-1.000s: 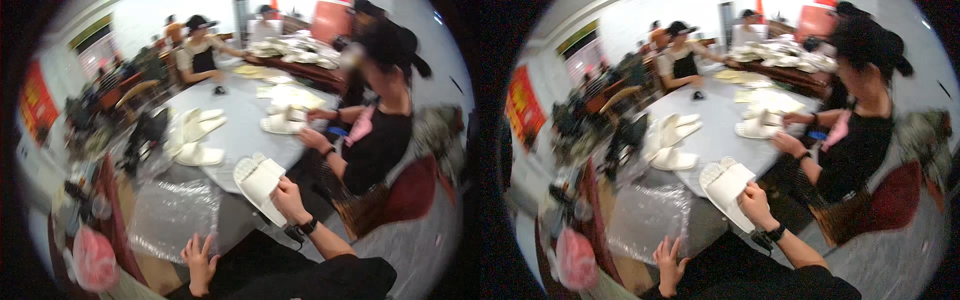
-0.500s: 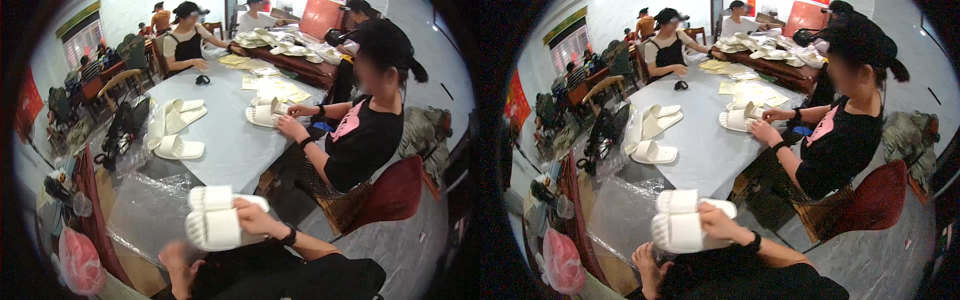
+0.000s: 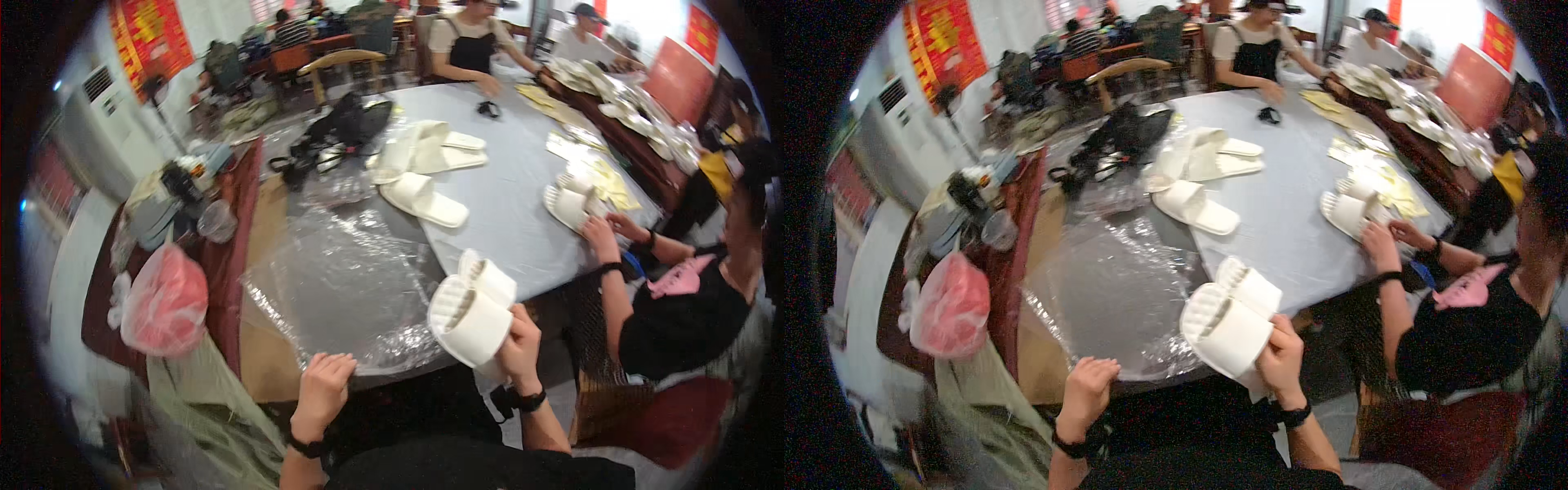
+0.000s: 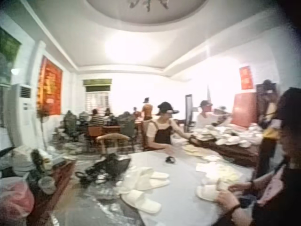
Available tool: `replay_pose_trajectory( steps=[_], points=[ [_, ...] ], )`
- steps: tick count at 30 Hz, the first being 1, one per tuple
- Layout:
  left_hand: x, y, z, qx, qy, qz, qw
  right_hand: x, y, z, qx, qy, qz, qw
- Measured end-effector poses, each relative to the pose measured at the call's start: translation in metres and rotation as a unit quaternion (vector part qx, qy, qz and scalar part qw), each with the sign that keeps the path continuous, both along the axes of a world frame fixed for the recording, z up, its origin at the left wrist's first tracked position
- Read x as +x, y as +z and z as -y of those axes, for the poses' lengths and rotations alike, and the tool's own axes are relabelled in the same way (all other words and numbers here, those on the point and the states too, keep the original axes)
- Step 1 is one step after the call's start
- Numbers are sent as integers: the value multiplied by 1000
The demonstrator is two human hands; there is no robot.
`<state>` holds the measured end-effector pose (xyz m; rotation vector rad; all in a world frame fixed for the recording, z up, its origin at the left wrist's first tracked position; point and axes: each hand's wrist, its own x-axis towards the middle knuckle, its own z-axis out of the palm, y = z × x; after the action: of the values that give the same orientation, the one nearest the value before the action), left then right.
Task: The recorder pairs white slippers and packs them into clear plastic bags at a shared work table.
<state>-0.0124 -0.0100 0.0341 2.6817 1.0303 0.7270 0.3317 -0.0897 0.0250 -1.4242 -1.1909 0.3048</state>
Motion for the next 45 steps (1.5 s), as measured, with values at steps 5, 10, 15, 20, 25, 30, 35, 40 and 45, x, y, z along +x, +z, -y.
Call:
replay_pose_trajectory(
  steps=[5, 10, 15, 20, 25, 30, 35, 40, 45],
  points=[
    [12, 2, 9, -47, 80, 76, 993, 7, -16, 2, 50, -22, -105, 993],
    [22, 8, 3, -43, 7, 4, 999, 25, -10, 16, 76, -64, -183, 978],
    [21, 7, 1, -30, 8, -1, 1000, 81, -30, 40, 119, -228, -364, 895],
    [14, 28, -1, -47, 119, 193, 973, 69, -21, 69, 118, -219, -332, 910],
    [11, 47, -5, -252, 99, 573, 774, 39, -18, 54, 95, -115, -357, 922],
    [5, 24, 1, -294, 76, 734, 607, 15, -10, 34, 81, -34, -248, 965],
    [23, -15, 18, -401, 137, 769, 478, -31, 34, 12, 71, 80, -9, 994],
    [50, -33, 26, -447, 161, 730, 491, -43, 44, -15, 13, 165, 105, 981],
    [63, -44, 34, -526, 92, 667, 520, -46, 16, -62, -4, 184, 102, 978]
  ],
)
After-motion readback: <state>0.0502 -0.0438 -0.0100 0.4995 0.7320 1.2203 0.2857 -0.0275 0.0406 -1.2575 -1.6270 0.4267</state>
